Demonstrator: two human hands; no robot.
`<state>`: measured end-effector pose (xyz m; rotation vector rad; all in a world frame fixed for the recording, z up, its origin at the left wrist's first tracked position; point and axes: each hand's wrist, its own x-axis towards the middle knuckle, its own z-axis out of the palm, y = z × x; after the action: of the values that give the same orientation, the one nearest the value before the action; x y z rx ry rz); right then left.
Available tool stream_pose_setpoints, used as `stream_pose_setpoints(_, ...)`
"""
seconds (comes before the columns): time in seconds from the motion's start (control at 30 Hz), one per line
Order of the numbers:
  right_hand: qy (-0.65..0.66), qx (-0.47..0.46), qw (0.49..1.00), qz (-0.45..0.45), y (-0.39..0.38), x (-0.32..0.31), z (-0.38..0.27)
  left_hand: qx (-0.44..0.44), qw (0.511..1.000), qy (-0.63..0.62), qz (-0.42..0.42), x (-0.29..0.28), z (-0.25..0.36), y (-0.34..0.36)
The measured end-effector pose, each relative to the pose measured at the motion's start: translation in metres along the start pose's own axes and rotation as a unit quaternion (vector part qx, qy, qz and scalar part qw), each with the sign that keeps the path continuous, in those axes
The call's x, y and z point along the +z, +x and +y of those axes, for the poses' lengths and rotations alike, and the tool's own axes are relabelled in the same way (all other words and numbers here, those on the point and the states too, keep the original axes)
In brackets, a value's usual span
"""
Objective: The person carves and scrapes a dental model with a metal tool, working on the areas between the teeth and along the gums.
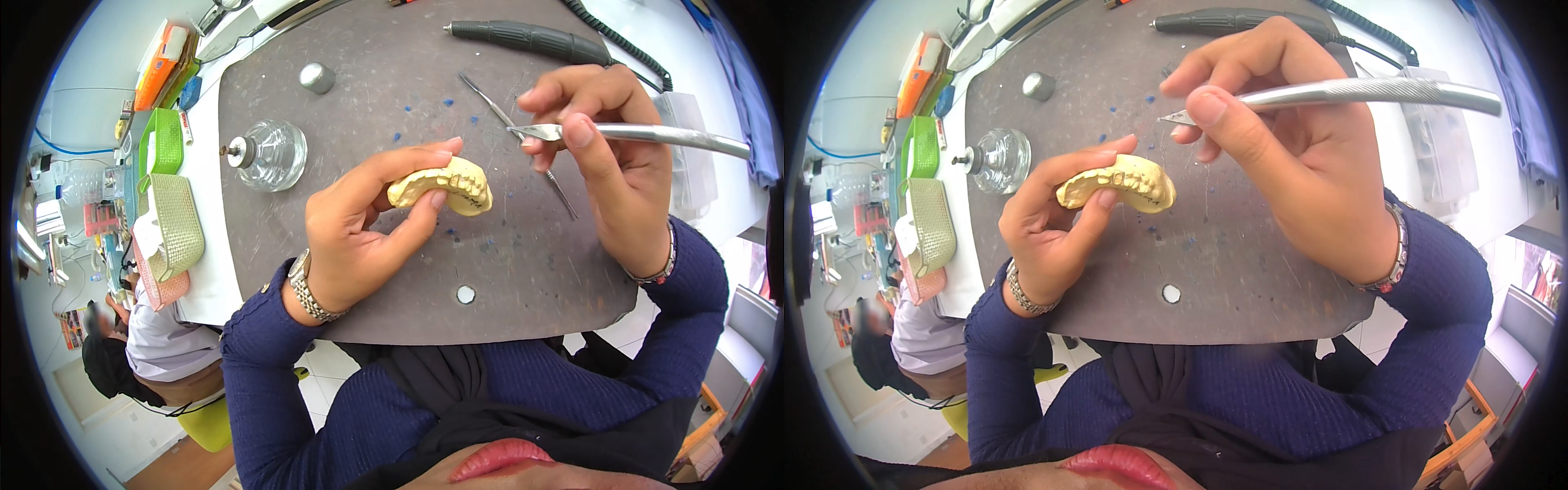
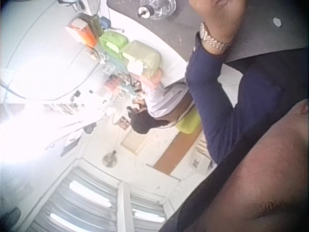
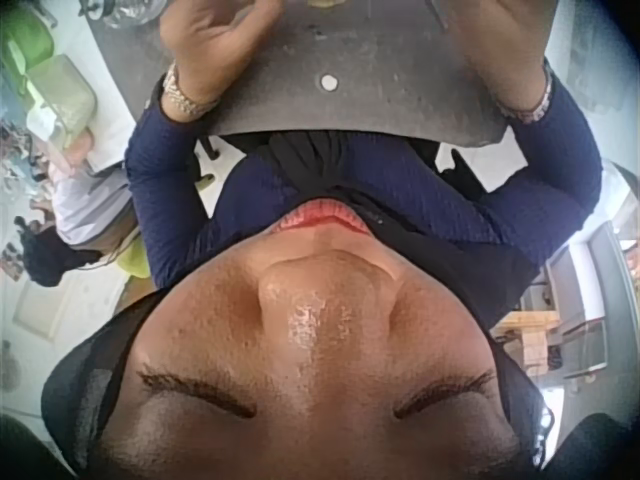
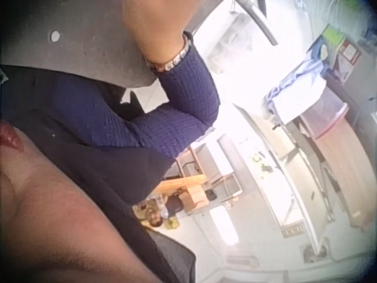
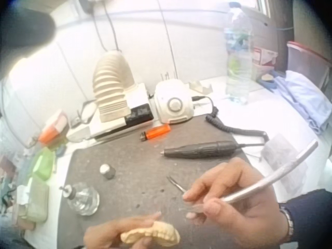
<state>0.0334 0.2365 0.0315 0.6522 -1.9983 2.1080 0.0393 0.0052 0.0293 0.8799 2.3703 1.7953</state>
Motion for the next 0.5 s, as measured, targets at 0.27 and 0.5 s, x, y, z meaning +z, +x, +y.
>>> stream_pose_setpoints(0.27, 0.059, 0.081, 0.992, -0.074, -0.002, 0.005, 0.001, 0.023, 1.0, -0.013, -0.006, -0.004, -0.001, -0.002)
stream_pose_setpoints(0.5, -0.066, 0.023, 0.99, -0.124, 0.002, -0.007, 0.006, 0.06, 0.995, 0.065, -0.039, -0.01, -0.002, 0.0)
